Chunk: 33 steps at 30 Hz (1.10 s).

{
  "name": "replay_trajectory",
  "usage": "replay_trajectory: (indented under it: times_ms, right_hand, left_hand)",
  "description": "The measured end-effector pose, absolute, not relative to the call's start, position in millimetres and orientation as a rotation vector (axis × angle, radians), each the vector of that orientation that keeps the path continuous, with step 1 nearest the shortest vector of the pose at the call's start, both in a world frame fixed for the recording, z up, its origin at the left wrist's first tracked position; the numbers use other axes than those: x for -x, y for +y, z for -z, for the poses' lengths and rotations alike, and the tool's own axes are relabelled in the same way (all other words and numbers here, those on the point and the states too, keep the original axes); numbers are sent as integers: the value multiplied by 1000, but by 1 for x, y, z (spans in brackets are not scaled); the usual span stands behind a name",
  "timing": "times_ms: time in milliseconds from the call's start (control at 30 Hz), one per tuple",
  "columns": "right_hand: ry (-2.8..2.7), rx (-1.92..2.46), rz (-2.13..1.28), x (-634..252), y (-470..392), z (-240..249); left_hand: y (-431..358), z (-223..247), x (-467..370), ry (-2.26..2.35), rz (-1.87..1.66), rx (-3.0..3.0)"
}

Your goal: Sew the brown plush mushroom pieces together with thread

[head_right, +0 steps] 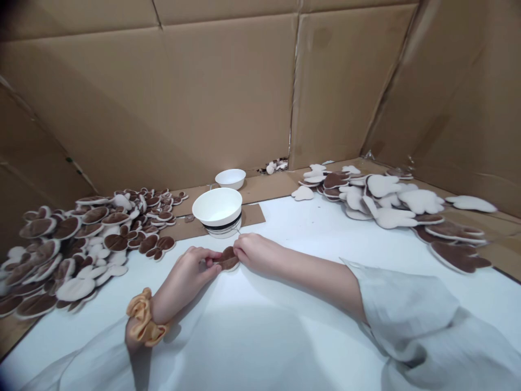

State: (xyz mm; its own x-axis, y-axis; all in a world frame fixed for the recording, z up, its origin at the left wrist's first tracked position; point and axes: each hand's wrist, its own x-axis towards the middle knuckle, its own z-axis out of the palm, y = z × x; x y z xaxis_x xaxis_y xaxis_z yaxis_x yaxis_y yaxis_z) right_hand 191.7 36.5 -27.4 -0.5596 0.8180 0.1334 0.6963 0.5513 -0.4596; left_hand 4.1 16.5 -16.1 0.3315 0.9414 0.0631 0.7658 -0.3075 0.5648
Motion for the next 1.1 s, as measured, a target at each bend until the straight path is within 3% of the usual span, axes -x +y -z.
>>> replay_trajectory:
  times_ms: [600, 867, 1100]
  right_hand:
    - [-2329, 1206, -556, -195, 38, 22]
    - [-2248, 937, -630, -186, 34, 21]
    - [-2299, 950, -637, -193, 44, 35]
  left_hand:
    - [31, 18, -7, 1301, -541, -2616]
    - [36, 24, -3, 1207, -606, -2624]
    - [37, 25, -3, 1198, -627, -2582]
